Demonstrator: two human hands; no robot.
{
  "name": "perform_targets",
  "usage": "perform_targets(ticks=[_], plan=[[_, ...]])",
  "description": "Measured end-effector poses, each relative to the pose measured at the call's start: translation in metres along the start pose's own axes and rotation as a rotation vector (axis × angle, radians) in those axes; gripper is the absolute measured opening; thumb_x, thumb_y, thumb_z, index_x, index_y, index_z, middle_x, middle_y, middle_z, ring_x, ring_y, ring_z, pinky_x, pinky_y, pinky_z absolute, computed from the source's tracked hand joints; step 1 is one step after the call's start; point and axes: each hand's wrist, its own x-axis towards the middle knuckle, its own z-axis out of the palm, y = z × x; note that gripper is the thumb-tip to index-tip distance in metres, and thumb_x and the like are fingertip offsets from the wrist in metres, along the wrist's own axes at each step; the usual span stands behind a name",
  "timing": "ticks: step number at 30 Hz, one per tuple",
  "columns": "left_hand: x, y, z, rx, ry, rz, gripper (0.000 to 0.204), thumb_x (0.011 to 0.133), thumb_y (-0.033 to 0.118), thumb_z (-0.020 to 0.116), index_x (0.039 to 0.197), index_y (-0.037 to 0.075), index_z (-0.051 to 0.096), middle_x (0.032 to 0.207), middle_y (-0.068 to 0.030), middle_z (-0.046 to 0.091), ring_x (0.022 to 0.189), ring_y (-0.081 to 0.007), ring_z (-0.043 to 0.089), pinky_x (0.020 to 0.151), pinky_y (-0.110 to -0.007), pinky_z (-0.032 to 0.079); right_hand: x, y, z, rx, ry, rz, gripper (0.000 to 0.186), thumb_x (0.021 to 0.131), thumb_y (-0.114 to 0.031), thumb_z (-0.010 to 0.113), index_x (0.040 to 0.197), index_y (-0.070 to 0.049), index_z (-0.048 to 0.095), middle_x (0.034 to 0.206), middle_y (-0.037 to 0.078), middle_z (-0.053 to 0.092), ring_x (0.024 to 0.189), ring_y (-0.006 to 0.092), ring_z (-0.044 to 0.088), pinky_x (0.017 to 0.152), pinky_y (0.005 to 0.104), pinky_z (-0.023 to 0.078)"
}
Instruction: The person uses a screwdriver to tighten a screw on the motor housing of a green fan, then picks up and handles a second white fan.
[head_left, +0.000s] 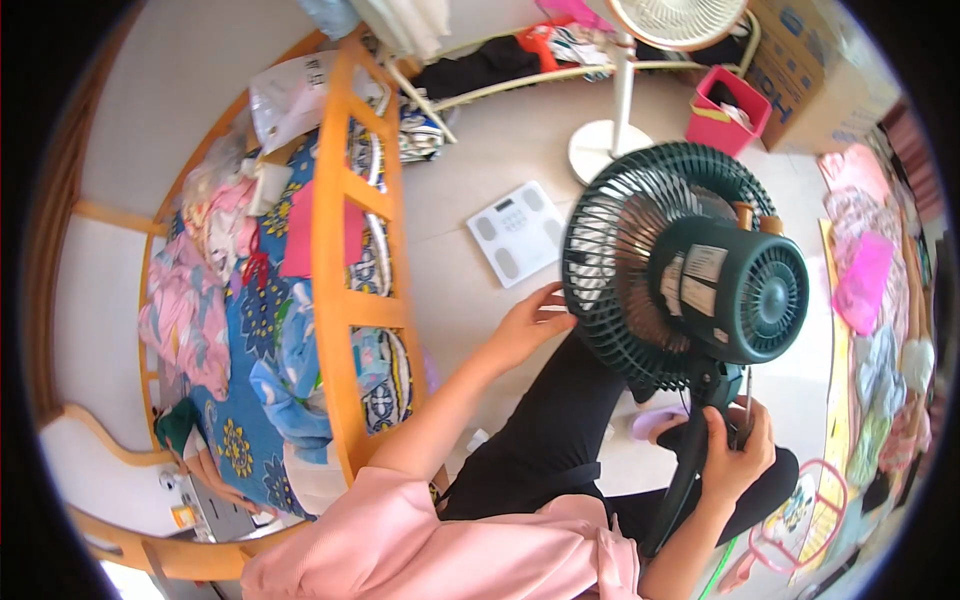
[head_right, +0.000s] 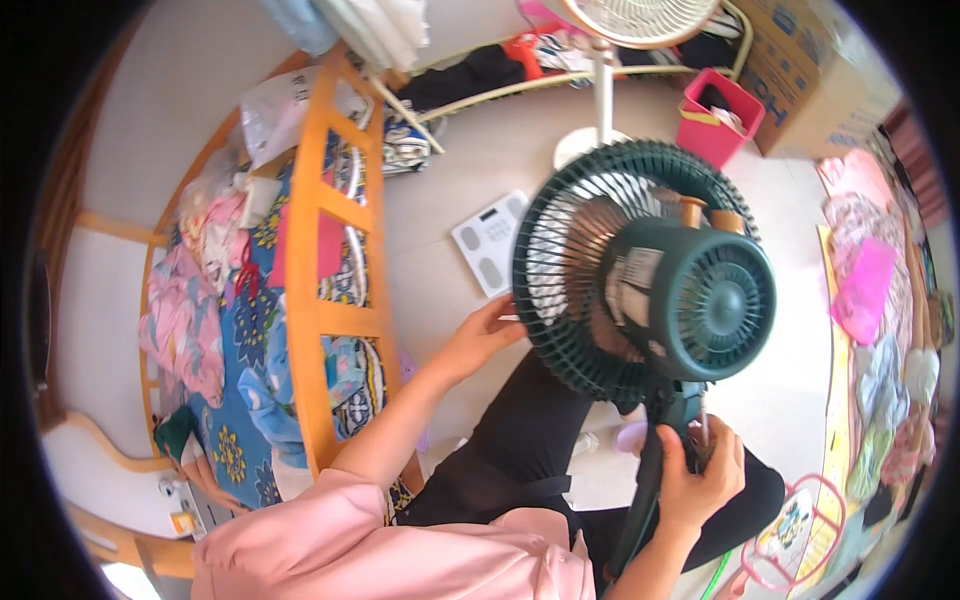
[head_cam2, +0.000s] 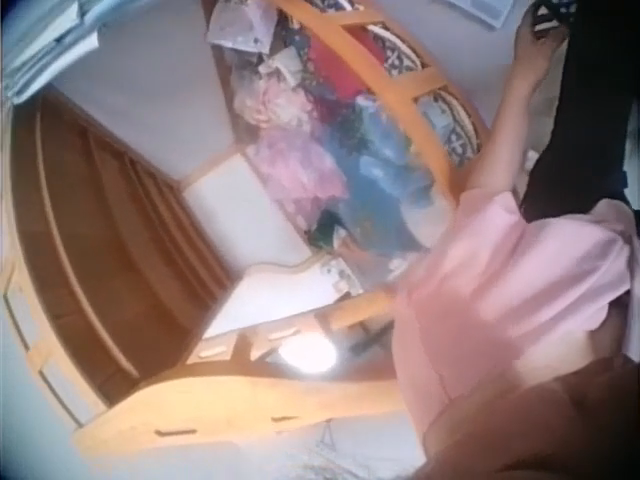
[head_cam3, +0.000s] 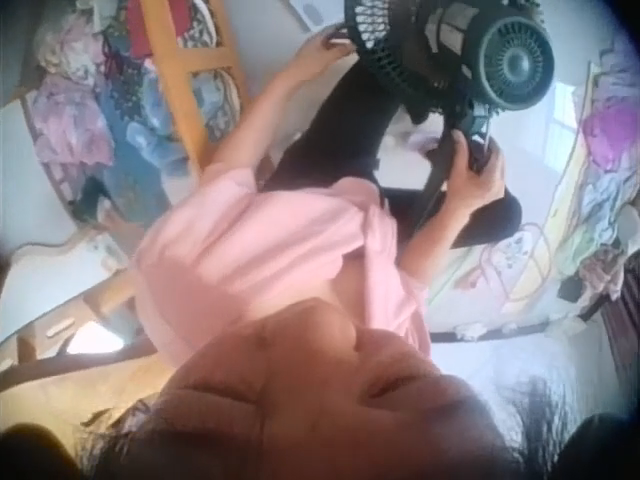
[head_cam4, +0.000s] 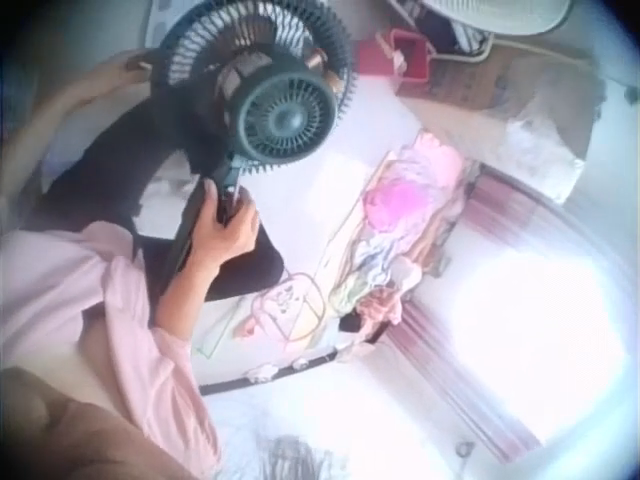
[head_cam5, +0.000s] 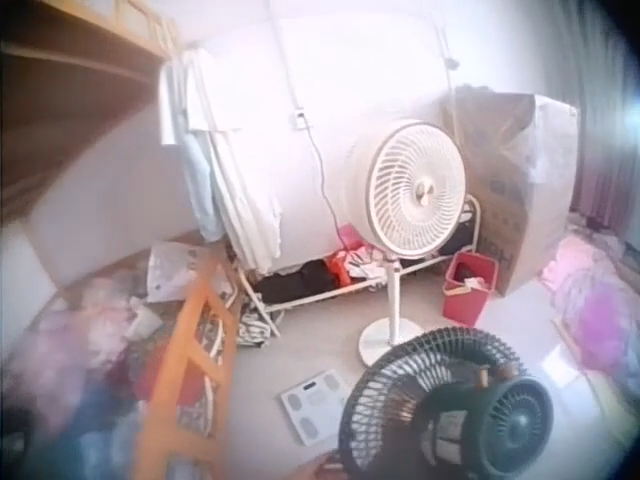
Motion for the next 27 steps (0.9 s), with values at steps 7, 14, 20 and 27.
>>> perform_targets(ticks=[7, 14, 20, 27], plan=[[-0.036, 0.147, -0.057, 0.535, 0.439, 0.265, 0.024, 0.091, 0.023, 0.063, 0.1, 0.001, 0.066, 0.082, -0.0071, 0.068, 0.075, -0.0117, 0.063, 0.067, -0.025, 0.05, 0.004, 0.024, 0.009, 0.03, -0.04, 0.12, 0.026, 0.073, -0.013, 0.08, 0.091, -0.002, 0.064, 0.063, 0.004, 0.051, 0.053, 0.0143, 0.046, 0.051, 0.0284, 0.035], [-0.063, 0.13, -0.287, 0.698, 1.277, 0.711, 0.028, 0.098, 0.023, 0.052, 0.088, -0.002, 0.062, 0.073, -0.0084, 0.067, 0.069, -0.017, 0.065, 0.064, -0.03, 0.049, 0.001, 0.018, 0.001, 0.043, -0.019, 0.124, 0.022, 0.076, -0.012, 0.075, 0.088, 0.001, 0.062, 0.061, 0.002, 0.048, 0.054, 0.0115, 0.042, 0.051, 0.0281, 0.031], [-0.06, -0.01, -0.422, 1.111, 1.328, 0.139, 0.019, 0.088, 0.011, 0.053, 0.099, 0.009, 0.069, 0.09, -0.0182, 0.068, 0.086, -0.0389, 0.064, 0.077, -0.047, 0.052, 0.0, 0.027, -0.01, -0.001, -0.09, 0.199, 0.026, 0.085, -0.021, 0.07, 0.095, 0.001, 0.06, 0.071, 0.002, 0.052, 0.065, 0.012, 0.046, 0.059, 0.0258, 0.036], [-0.018, -0.084, -0.452, 1.302, 0.931, -0.096, 0.028, 0.089, 0.011, 0.049, 0.112, 0.002, 0.063, 0.108, -0.024, 0.064, 0.097, -0.0386, 0.063, 0.081, -0.048, 0.052, -0.005, 0.05, -0.019, 0.019, -0.088, 0.187, 0.027, 0.085, -0.02, 0.069, 0.099, 0.002, 0.06, 0.08, 0.003, 0.056, 0.074, 0.0124, 0.051, 0.068, 0.0245, 0.04]])
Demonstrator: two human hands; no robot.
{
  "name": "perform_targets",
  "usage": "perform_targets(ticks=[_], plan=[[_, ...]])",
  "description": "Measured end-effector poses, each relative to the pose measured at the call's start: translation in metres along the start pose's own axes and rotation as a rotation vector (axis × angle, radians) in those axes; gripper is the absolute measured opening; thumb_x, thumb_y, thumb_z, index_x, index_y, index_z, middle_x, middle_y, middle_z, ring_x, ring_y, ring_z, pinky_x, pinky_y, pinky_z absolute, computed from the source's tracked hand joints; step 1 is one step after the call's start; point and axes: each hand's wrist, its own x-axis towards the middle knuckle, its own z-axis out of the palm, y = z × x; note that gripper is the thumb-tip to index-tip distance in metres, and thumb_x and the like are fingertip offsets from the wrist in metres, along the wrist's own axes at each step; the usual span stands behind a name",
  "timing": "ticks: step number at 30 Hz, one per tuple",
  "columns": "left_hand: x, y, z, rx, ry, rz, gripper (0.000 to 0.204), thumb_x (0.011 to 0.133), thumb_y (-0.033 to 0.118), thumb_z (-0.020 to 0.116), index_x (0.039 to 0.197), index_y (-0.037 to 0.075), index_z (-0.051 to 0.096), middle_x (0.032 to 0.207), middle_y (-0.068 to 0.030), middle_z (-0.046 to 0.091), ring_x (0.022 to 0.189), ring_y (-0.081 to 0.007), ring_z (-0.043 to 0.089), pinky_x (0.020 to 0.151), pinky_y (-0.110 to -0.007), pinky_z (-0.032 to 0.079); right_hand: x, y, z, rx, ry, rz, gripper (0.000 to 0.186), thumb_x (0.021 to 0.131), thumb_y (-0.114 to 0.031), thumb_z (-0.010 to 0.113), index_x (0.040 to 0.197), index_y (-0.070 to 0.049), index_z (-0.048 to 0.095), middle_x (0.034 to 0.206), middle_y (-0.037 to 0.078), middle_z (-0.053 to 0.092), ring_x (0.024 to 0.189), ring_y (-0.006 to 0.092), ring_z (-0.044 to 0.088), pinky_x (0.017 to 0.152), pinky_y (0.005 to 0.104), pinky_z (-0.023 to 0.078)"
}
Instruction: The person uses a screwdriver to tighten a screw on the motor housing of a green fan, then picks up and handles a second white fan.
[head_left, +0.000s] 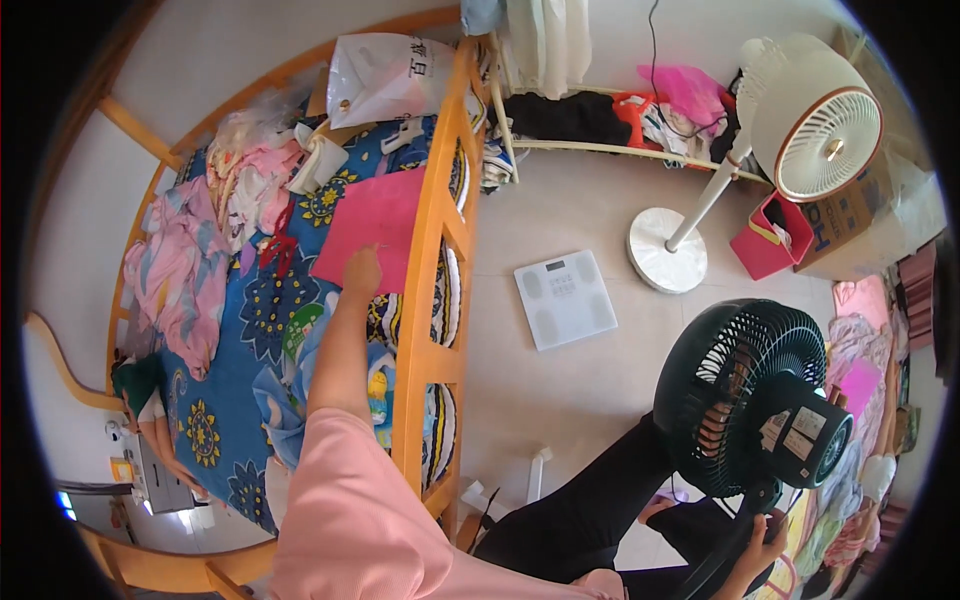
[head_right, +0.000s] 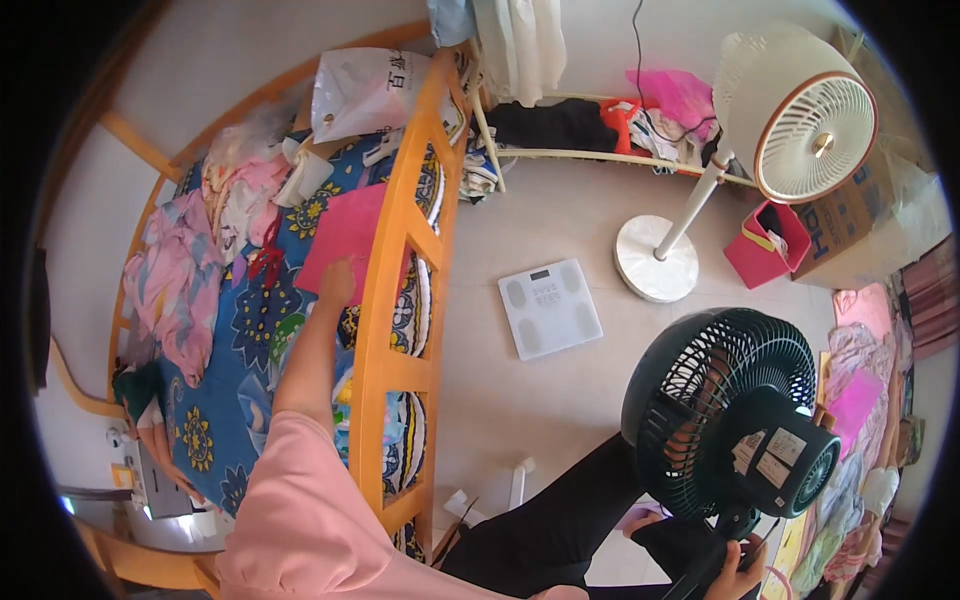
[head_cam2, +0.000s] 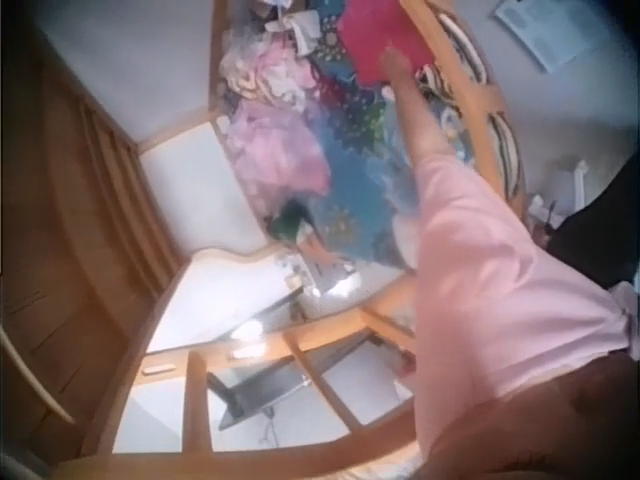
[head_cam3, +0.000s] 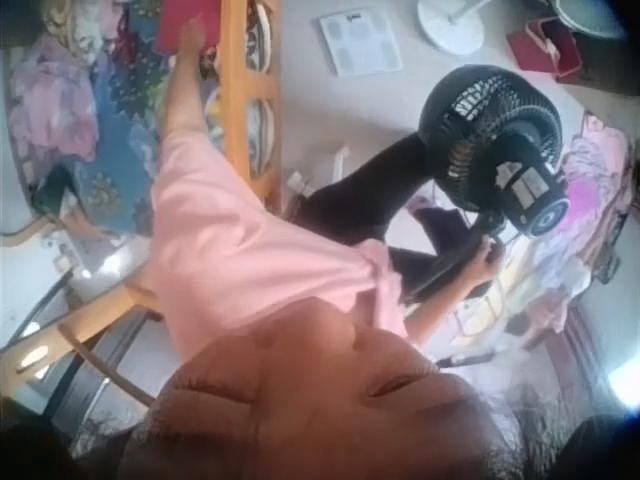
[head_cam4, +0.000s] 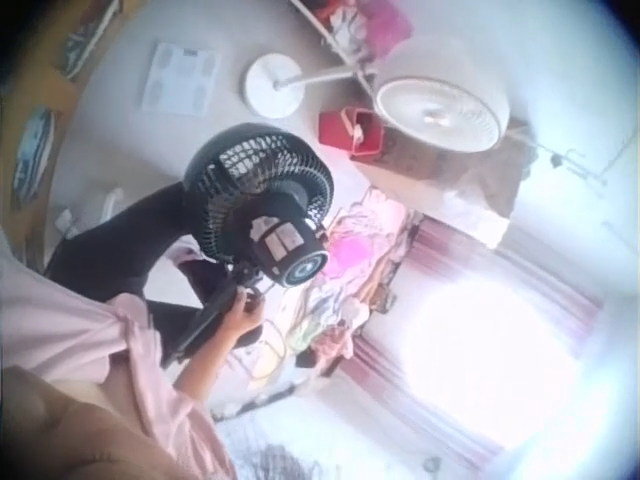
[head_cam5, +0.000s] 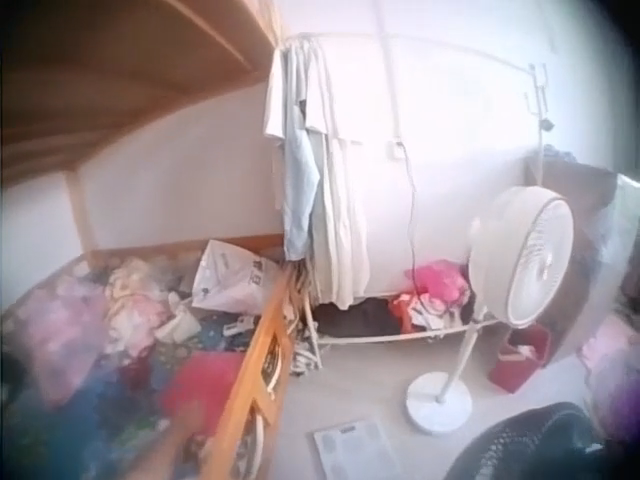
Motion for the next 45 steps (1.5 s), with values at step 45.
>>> perform_targets(ticks=[45], plan=[[-0.058, 0.403, -0.289, -1.254, -0.122, 0.629, 0.03, 0.095, 0.01, 0.058, 0.122, -0.004, 0.058, 0.108, -0.0101, 0.066, 0.093, -0.0109, 0.061, 0.084, -0.022, 0.048, 0.007, -0.035, 0.021, 0.022, 0.151, -0.212, 0.043, 0.071, -0.048, 0.075, 0.072, -0.009, 0.058, 0.062, 0.01, 0.06, 0.061, 0.0299, 0.061, 0.056, 0.0415, 0.047]])
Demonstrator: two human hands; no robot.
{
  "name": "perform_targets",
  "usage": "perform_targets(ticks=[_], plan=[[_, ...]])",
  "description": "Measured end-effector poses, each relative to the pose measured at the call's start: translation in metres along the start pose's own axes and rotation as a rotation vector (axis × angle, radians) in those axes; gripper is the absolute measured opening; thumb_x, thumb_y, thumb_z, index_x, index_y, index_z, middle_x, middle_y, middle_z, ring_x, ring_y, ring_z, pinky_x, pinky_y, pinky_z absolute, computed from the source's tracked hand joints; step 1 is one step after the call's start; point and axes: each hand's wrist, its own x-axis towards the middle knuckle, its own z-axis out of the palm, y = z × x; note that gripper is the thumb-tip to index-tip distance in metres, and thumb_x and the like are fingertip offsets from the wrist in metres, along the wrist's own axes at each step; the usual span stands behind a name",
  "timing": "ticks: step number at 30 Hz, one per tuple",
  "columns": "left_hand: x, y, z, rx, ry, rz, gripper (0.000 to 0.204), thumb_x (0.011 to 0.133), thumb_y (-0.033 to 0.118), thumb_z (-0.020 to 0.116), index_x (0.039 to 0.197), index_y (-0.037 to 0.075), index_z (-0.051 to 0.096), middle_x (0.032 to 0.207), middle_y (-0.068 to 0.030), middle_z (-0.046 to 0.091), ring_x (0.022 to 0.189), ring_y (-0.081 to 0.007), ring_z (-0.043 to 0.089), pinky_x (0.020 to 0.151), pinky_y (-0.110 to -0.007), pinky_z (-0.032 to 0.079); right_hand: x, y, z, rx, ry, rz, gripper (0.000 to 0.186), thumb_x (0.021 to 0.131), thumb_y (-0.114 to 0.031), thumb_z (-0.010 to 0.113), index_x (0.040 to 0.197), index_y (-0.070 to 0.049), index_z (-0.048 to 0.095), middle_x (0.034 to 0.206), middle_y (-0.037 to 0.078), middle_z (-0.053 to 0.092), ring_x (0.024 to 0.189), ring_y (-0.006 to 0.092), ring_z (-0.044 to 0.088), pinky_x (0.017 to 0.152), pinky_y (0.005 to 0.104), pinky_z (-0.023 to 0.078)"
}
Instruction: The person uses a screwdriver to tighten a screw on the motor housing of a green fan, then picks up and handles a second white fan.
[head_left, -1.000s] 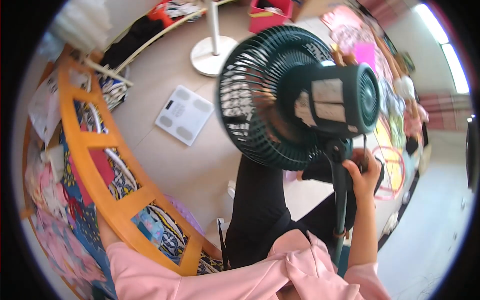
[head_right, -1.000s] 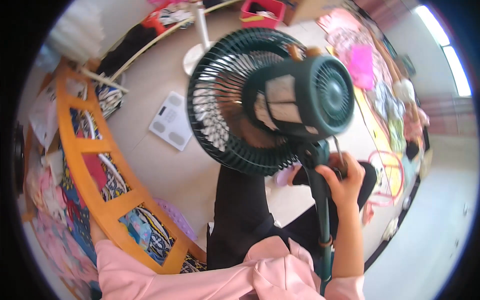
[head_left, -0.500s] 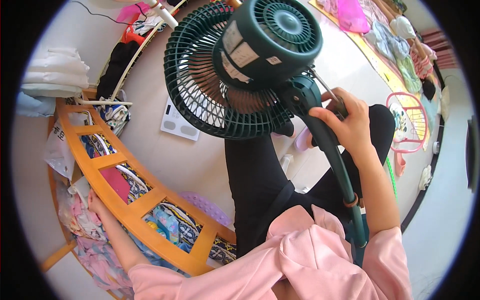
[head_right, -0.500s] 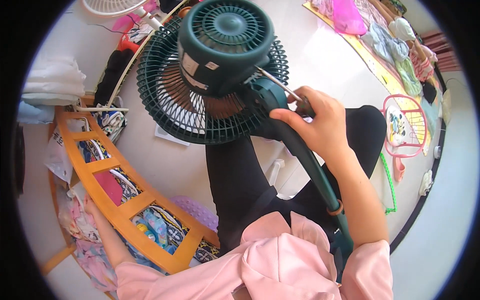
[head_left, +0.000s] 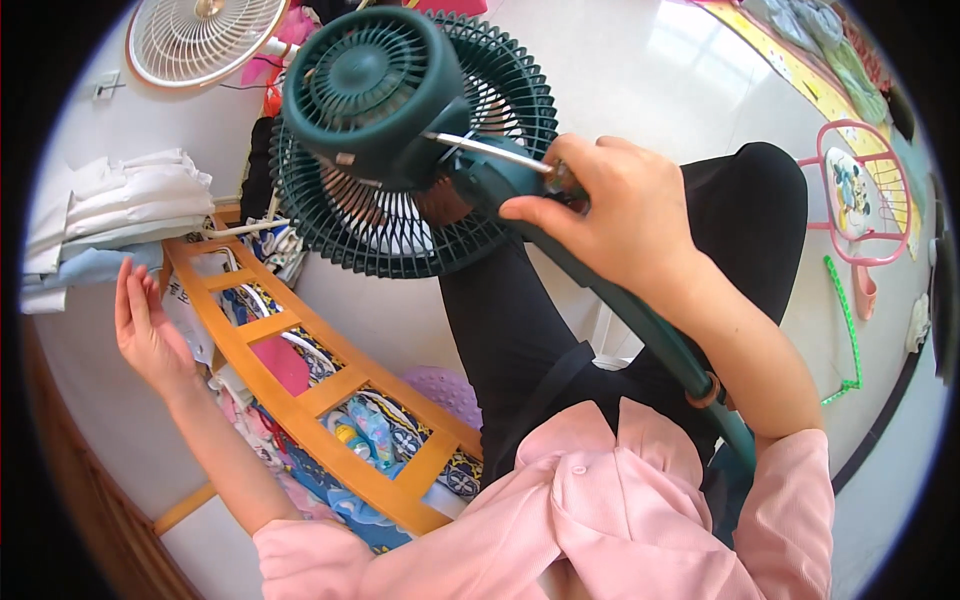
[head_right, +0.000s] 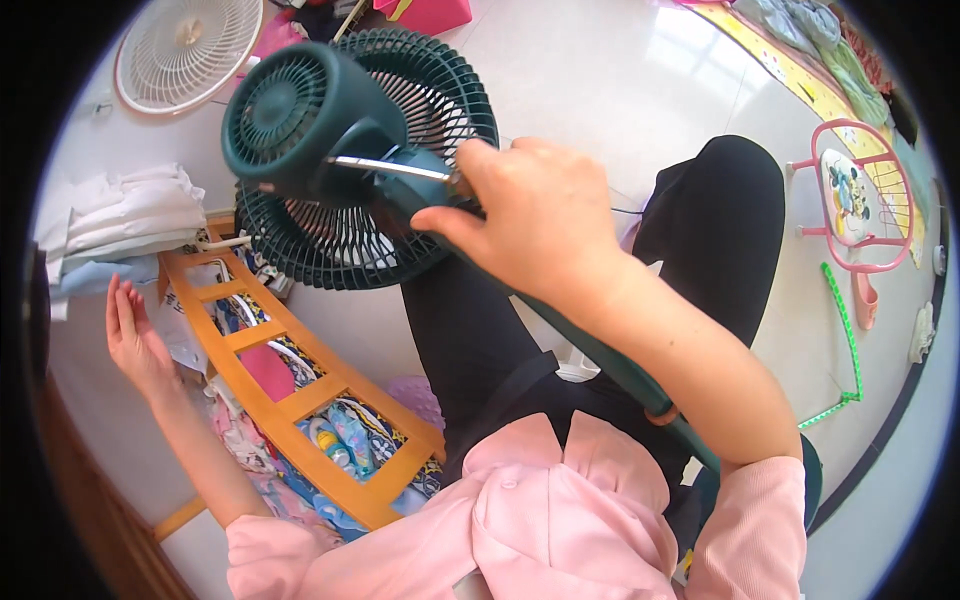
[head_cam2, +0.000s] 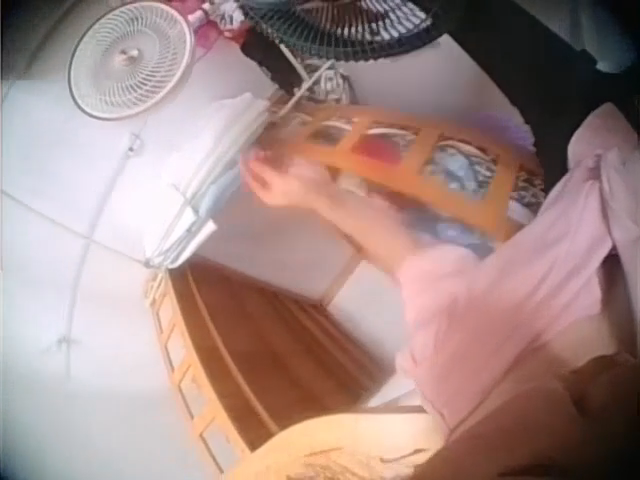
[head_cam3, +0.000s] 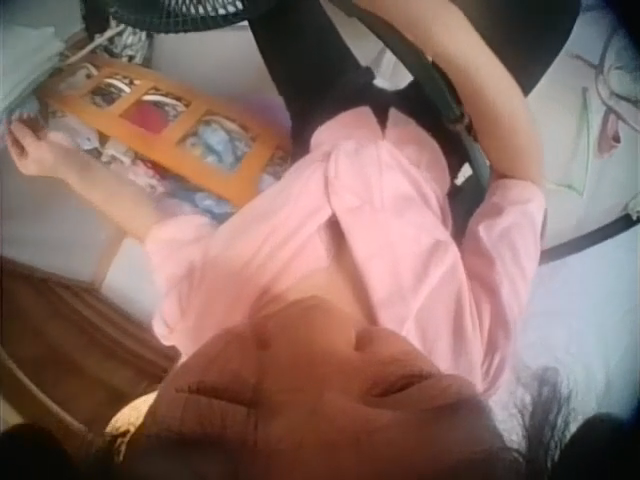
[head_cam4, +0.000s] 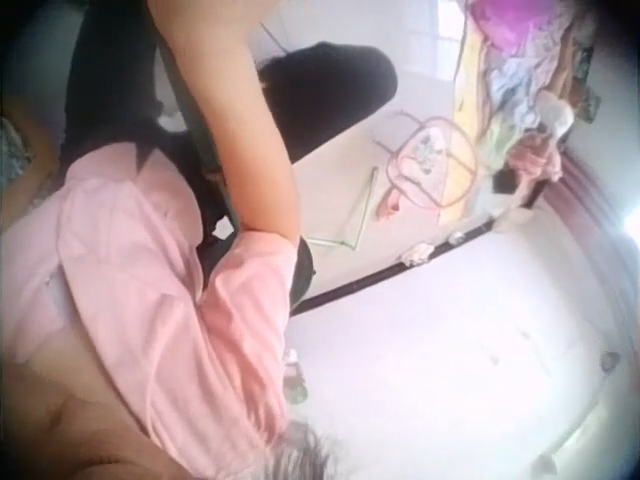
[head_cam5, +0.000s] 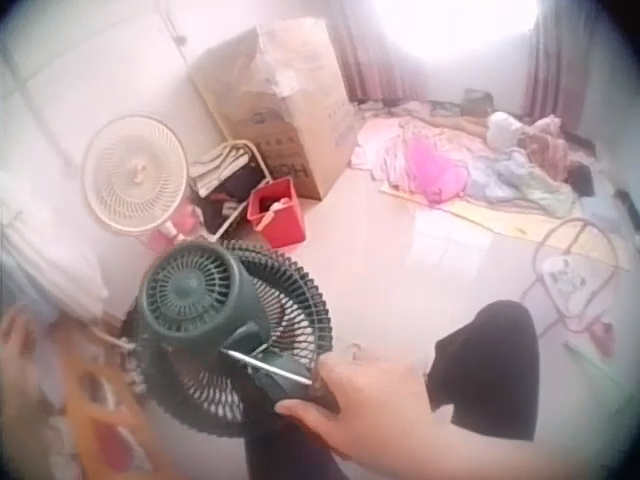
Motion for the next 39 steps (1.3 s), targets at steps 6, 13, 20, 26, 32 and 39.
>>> perform_targets(ticks=[6, 13, 20, 26, 32, 39], plan=[[-0.002, 0.069, 0.137, -0.061, -0.351, 0.124, 0.026, 0.093, 0.003, 0.058, 0.118, -0.005, 0.06, 0.106, -0.0102, 0.066, 0.092, -0.0123, 0.061, 0.084, -0.023, 0.049, -0.008, -0.016, -0.003, 0.108, 0.019, -0.038, 0.036, 0.066, -0.035, 0.079, 0.071, -0.01, 0.053, 0.06, 0.004, 0.053, 0.06, 0.0236, 0.055, 0.05, 0.0365, 0.043], [-0.006, 0.106, 0.259, 0.107, -0.738, 0.267, 0.018, 0.085, -0.004, 0.063, 0.103, -0.006, 0.067, 0.092, -0.0102, 0.069, 0.084, -0.0128, 0.062, 0.079, -0.023, 0.048, -0.02, -0.032, 0.011, 0.104, 0.089, -0.109, 0.01, 0.067, -0.015, 0.058, 0.068, -0.01, 0.05, 0.059, 0.0, 0.05, 0.061, 0.0153, 0.051, 0.047, 0.0259, 0.037], [-0.013, 0.085, 0.336, 0.435, -1.5, 0.28, 0.008, 0.08, -0.005, 0.064, 0.087, -0.002, 0.066, 0.081, -0.008, 0.066, 0.078, -0.0159, 0.064, 0.07, -0.027, 0.049, -0.018, -0.042, 0.014, 0.049, 0.074, -0.125, 0.011, 0.064, -0.015, 0.06, 0.065, -0.009, 0.051, 0.057, -0.002, 0.043, 0.056, 0.012, 0.045, 0.045, 0.0247, 0.03], [-0.026, 0.077, 0.356, 0.641, -1.696, 0.473, 0.012, 0.072, -0.002, 0.068, 0.081, 0.003, 0.062, 0.078, -0.0092, 0.062, 0.075, -0.0268, 0.061, 0.068, -0.035, 0.049, -0.005, -0.026, 0.018, 0.035, 0.035, -0.048, 0.008, 0.065, -0.012, 0.06, 0.066, -0.009, 0.052, 0.057, -0.002, 0.044, 0.056, 0.0117, 0.045, 0.044, 0.0244, 0.028], [-0.048, 0.061, 0.344, 0.802, -1.792, 0.399, 0.012, 0.071, -0.003, 0.062, 0.08, 0.002, 0.056, 0.077, -0.0107, 0.056, 0.079, -0.0309, 0.053, 0.07, -0.037, 0.045, -0.008, -0.023, 0.011, -0.063, 0.024, -0.102, 0.008, 0.075, -0.012, 0.06, 0.07, -0.005, 0.059, 0.063, 0.001, 0.051, 0.057, 0.0114, 0.044, 0.045, 0.0239, 0.027], [-0.049, 0.063, 0.347, 0.851, -1.81, 0.281, 0.013, 0.072, -0.005, 0.061, 0.081, 0.001, 0.055, 0.081, -0.0122, 0.055, 0.082, -0.032, 0.052, 0.073, -0.038, 0.044, -0.021, -0.01, -0.023, 0.104, -0.028, -0.154, 0.012, 0.077, -0.015, 0.061, 0.078, -0.005, 0.068, 0.104, 0.012, 0.069, 0.053, 0.0084, 0.037, 0.044, 0.0207, 0.024]])
